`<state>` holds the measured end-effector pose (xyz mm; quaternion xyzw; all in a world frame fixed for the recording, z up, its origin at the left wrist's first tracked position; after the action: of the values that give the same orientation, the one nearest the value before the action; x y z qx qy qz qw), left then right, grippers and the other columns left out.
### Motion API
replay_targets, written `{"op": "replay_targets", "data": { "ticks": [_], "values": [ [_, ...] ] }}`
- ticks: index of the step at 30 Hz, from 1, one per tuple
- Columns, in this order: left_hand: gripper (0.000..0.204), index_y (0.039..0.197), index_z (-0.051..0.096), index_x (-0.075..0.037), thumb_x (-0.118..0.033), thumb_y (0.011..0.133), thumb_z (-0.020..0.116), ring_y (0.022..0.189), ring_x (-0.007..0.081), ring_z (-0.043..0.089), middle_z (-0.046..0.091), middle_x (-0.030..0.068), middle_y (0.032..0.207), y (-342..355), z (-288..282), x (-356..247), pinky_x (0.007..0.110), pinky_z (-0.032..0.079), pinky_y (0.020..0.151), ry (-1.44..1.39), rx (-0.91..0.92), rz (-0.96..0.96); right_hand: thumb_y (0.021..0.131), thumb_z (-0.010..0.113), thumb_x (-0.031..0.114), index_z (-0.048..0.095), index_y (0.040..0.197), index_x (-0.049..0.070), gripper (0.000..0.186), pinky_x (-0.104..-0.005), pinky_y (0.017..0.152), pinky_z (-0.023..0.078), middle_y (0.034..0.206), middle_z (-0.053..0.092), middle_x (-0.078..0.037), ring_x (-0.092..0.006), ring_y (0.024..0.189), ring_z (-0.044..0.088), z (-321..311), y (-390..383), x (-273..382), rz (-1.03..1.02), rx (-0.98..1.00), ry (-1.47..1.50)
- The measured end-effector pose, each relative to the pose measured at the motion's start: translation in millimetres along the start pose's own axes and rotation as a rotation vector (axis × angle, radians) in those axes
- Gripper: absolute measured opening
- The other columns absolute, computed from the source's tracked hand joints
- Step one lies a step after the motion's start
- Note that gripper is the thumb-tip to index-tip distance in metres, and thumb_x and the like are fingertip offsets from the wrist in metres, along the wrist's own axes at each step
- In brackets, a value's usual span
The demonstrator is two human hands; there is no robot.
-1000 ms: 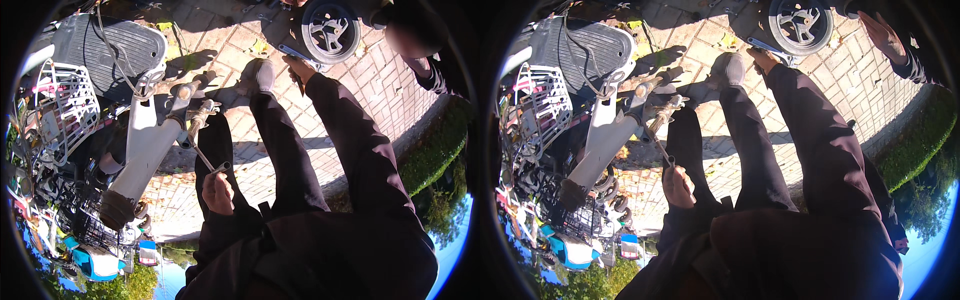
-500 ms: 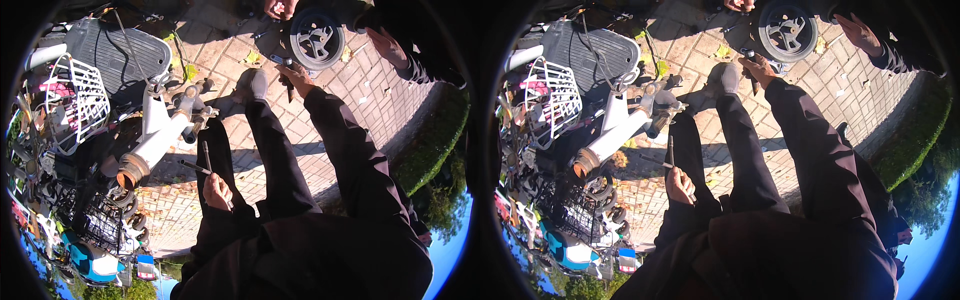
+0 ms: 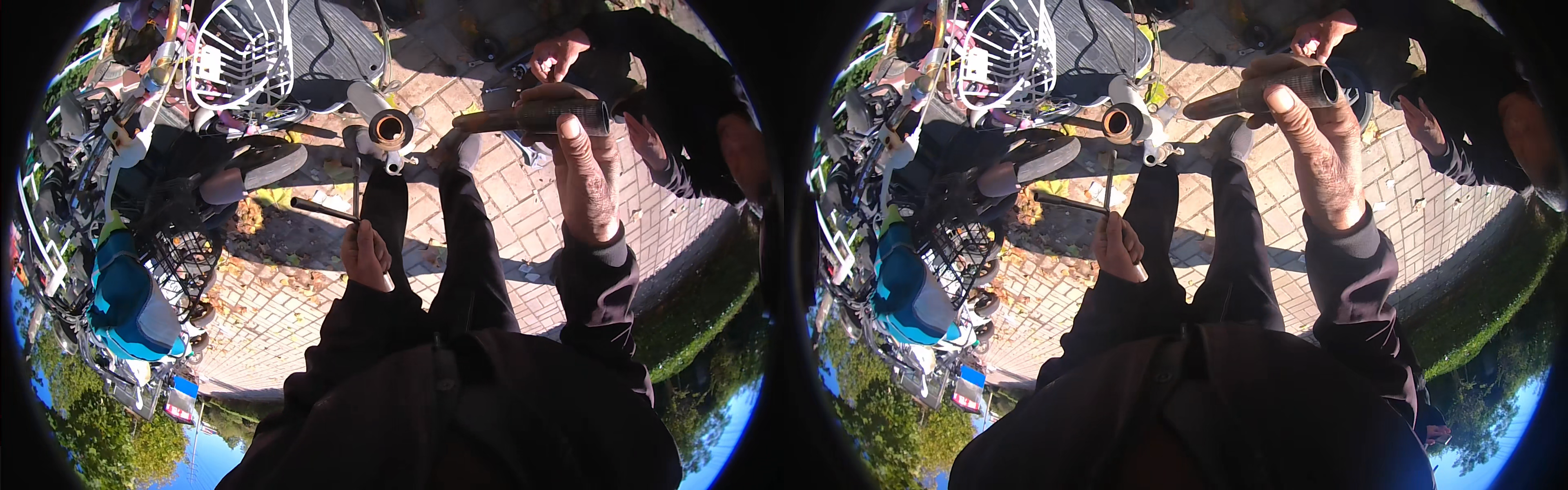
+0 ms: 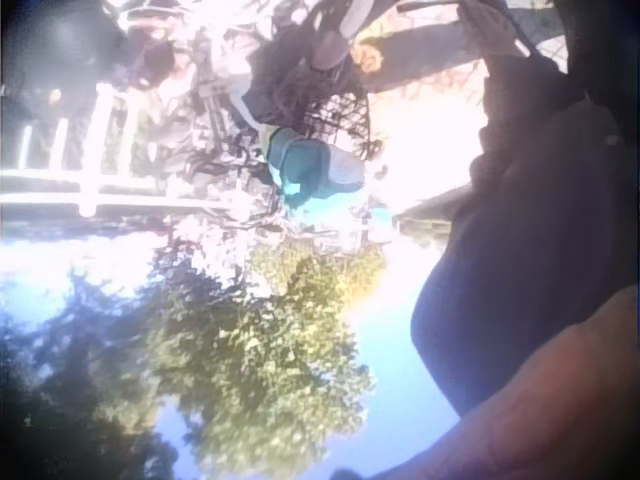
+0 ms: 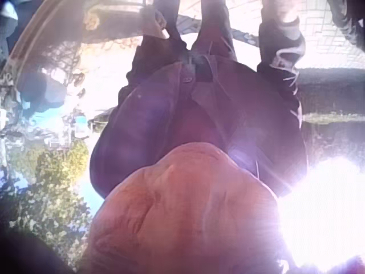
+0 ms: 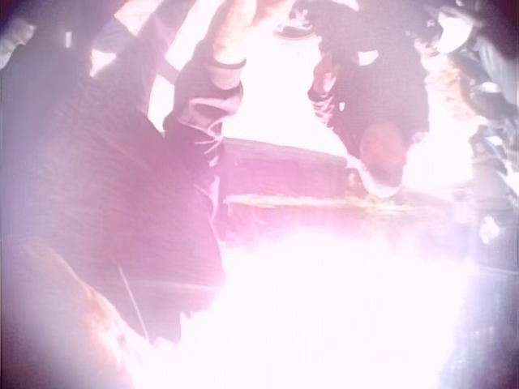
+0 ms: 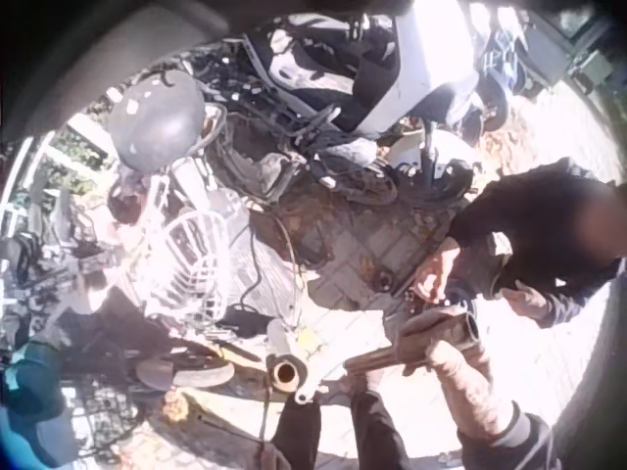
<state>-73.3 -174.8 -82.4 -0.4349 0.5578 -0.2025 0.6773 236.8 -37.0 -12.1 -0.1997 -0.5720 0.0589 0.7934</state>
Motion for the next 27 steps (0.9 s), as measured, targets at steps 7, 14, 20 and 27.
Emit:
{"op": "replay_targets", "data": {
  "ticks": [7,14,20,27],
  "values": [
    [0.031,0.078,0.044,-0.014,-0.025,0.105,0.055,0.043,0.0029,0.029,0.035,-0.0066,0.056,2,-15,-15,0.022,0.02,0.04,-0.069,0.072,0.057,0.093,0.075,0.027,0.069,0.115,0.0,0.035,-0.0302,0.088,0.053,0.109,0.07,-0.009,-0.0158,0.095,0.067,92,6,70,-0.321,0.072,-0.332],
    [0.031,0.079,0.044,-0.016,-0.027,0.103,0.06,0.045,0.0015,0.029,0.036,-0.0083,0.058,8,-44,-25,0.021,0.021,0.041,-0.144,0.068,0.016,0.089,0.078,0.01,0.063,0.107,0.0,0.025,-0.0321,0.083,0.058,0.093,0.075,-0.01,-0.0206,0.083,0.075,135,20,43,-0.125,0.07,-0.272],
    [0.029,0.083,0.046,-0.015,-0.03,0.103,0.062,0.045,0.0009,0.031,0.038,-0.0087,0.059,16,-59,-29,0.021,0.023,0.041,-0.138,0.06,-0.026,0.08,0.088,0.024,0.063,0.1,0.002,0.039,-0.0241,0.076,0.057,0.09,0.073,-0.005,-0.0143,0.087,0.073,138,19,43,-0.243,-0.011,-0.68],
    [0.026,0.087,0.049,-0.014,-0.031,0.102,0.062,0.046,0.0007,0.031,0.038,-0.0087,0.06,18,-57,-33,0.02,0.023,0.042,-0.136,0.087,-0.065,0.08,0.088,0.023,0.064,0.099,0.002,0.037,-0.024,0.076,0.057,0.091,0.073,-0.007,-0.0133,0.085,0.073,139,20,43,-0.184,-0.036,-0.657]
  ]
}}
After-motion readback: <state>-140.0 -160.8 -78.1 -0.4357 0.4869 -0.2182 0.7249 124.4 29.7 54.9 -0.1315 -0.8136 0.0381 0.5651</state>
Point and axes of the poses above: each hand's wrist, its own y-axis towards the middle knuckle, its own z-axis out of the palm, x = y × z, the point moved 4 cm from there along y, towards the middle knuckle
